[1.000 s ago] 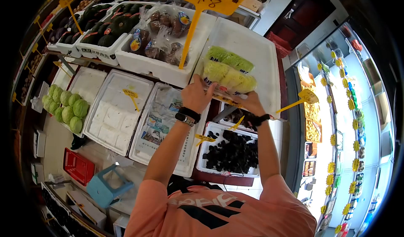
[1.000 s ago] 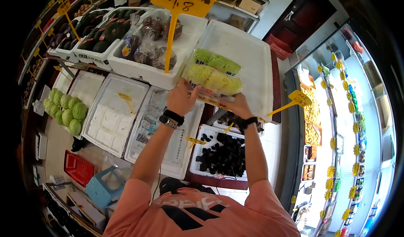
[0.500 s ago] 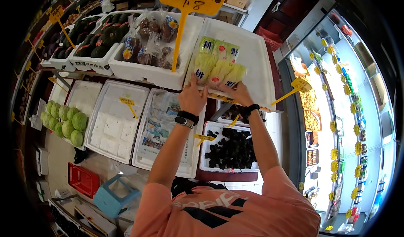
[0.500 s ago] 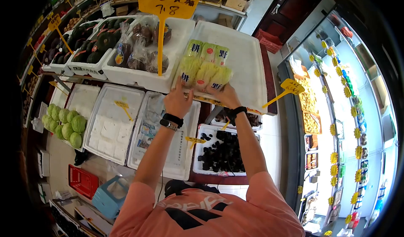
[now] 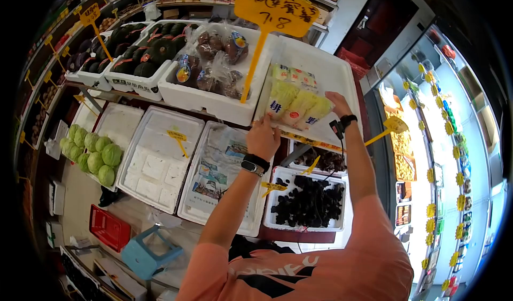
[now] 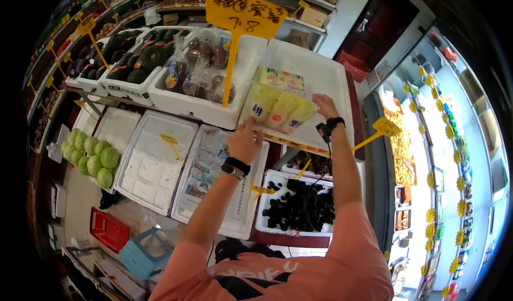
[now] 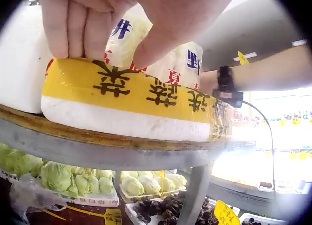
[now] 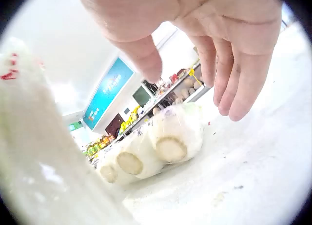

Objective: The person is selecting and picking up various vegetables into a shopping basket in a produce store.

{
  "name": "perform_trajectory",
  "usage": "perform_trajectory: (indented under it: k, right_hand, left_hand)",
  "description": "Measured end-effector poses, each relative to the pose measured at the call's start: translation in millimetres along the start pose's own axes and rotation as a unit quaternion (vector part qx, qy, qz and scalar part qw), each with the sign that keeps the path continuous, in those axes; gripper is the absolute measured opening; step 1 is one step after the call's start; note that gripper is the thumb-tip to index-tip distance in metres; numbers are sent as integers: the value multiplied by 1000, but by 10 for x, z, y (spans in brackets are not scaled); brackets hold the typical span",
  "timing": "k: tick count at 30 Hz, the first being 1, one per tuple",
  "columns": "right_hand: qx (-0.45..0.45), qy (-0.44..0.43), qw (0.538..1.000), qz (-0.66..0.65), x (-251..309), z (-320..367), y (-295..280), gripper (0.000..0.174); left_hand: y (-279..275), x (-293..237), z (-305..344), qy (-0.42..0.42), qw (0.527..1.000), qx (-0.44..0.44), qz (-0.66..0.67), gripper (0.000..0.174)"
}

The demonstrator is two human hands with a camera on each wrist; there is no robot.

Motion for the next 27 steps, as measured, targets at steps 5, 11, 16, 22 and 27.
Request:
perform_trajectory:
  k: [5, 11, 16, 22, 27]
  right_hand:
    - [94, 51, 989, 103, -177, -974, 399, 73]
    - [167, 136, 971, -107, -27, -683, 684, 51]
    - [213, -19, 976, -35, 512, -439, 704, 67]
    - [192, -37, 980, -22, 331, -394, 562, 68]
    - [200, -205, 957, 56, 738, -180, 572, 64]
  left_hand:
    - [32, 47, -5, 18, 998, -52, 11, 39]
    - [52, 148, -31, -33, 997, 47, 53, 37]
    - [32, 157, -54, -38, 997, 29, 61, 32]
    - [51, 174, -45, -50, 997, 39, 48, 33]
    - [12, 151, -27, -32, 998, 24, 41, 33]
Point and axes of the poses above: each hand's wrist, its own z-axis away from the middle knuckle, its own y-axis out of the palm, x = y × z, the point moved 10 cm from there along -z, towards the middle knuckle, and after that the axes turned 8 degrees about x, right-handed, at the moved point
